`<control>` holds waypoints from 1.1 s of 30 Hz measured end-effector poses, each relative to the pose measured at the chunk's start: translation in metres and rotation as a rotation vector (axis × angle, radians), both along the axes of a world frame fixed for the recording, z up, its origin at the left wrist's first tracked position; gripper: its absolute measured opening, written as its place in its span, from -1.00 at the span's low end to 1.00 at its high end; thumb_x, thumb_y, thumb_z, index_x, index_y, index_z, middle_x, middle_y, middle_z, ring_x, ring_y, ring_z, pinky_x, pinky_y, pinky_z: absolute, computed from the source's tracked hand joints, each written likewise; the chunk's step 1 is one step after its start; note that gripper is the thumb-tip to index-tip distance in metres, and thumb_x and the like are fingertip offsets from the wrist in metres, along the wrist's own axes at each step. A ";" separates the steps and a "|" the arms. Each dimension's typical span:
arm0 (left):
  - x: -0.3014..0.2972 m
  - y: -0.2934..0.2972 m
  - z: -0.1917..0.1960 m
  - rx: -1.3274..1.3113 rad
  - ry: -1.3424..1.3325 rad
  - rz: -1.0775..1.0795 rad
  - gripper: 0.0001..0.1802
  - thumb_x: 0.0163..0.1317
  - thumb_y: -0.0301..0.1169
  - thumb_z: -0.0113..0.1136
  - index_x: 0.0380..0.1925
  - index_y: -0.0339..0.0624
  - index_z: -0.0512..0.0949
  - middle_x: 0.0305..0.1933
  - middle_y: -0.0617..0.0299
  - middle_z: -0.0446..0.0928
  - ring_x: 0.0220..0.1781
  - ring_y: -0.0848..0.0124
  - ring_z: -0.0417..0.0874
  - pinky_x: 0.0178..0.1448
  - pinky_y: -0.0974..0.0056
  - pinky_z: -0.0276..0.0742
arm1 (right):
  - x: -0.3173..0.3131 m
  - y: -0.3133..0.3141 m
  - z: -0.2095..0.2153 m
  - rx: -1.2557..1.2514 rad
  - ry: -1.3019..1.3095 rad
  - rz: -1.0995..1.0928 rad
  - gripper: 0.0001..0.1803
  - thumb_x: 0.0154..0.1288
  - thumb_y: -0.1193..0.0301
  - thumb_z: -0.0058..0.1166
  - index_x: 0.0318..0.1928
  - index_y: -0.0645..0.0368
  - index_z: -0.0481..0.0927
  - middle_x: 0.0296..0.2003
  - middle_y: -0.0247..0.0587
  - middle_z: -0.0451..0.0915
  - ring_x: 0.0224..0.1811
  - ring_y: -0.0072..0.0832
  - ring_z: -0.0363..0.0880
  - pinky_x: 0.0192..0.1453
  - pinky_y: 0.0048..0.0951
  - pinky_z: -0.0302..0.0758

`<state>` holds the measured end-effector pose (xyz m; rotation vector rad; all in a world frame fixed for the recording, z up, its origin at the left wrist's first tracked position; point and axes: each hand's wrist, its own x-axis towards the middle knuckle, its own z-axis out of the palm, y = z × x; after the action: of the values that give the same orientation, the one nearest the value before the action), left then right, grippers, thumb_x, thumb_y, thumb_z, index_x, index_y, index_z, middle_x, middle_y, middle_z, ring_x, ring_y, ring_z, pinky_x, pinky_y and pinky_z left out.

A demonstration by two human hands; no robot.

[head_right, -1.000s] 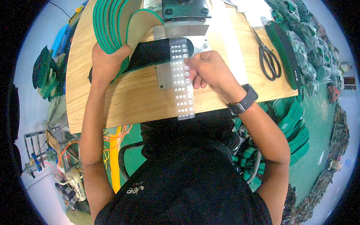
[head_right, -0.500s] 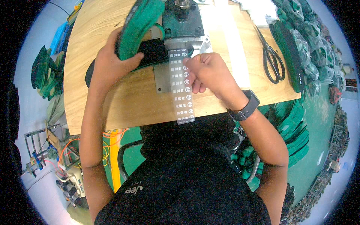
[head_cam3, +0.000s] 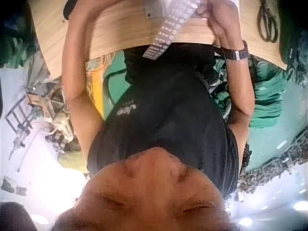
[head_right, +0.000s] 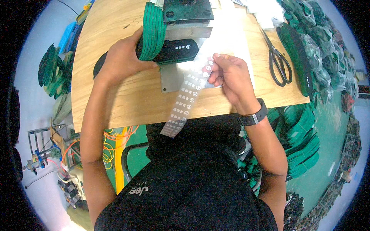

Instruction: The person take an insole from a stack, places it on a metal plate, and applies a circular label from a plastic sheet onto it. They use shears to cut individual labels from the sheet and organize the insoles back into a stack.

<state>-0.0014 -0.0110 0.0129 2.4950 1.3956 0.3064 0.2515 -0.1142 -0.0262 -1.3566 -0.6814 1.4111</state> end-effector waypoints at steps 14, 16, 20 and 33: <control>-0.033 0.005 -0.010 -0.042 -0.622 0.133 -0.61 -0.14 -0.38 0.30 -0.25 -0.30 0.53 -0.44 0.18 0.55 -0.40 0.45 0.51 -0.21 0.33 0.47 | -0.024 0.023 0.013 -0.109 -0.287 0.353 -0.70 0.30 0.33 0.01 -0.52 0.26 0.53 -0.67 -0.26 0.54 -0.74 -0.58 0.48 -0.70 -0.65 0.31; -0.038 0.008 -0.012 -0.004 -0.647 0.147 -0.65 -0.14 -0.38 0.29 -0.30 -0.30 0.53 -0.46 0.20 0.55 -0.42 0.46 0.51 -0.24 0.33 0.48 | -0.024 0.023 0.015 -0.117 -0.313 0.369 -0.69 0.30 0.32 0.01 -0.53 0.26 0.53 -0.67 -0.26 0.54 -0.74 -0.58 0.49 -0.71 -0.65 0.33; -0.040 0.003 -0.011 -0.012 -0.703 0.173 -0.69 -0.15 -0.37 0.27 -0.37 -0.30 0.52 -0.48 0.22 0.54 -0.44 0.47 0.51 -0.26 0.33 0.48 | -0.025 0.026 0.016 -0.126 -0.371 0.408 -0.68 0.30 0.33 0.02 -0.54 0.27 0.52 -0.68 -0.26 0.54 -0.75 -0.57 0.50 -0.71 -0.65 0.35; -0.033 0.003 -0.010 -0.030 -0.685 0.184 -0.67 -0.15 -0.38 0.27 -0.34 -0.29 0.51 -0.46 0.21 0.54 -0.42 0.47 0.51 -0.24 0.33 0.48 | -0.025 0.026 0.015 -0.158 -0.404 0.416 -0.68 0.33 0.34 0.00 -0.54 0.27 0.53 -0.70 -0.24 0.53 -0.76 -0.56 0.49 -0.75 -0.64 0.32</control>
<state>-0.0343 -0.0078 0.0027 1.9372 1.2957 1.0479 0.2261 -0.0882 -0.0113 -1.7180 -1.1924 1.5494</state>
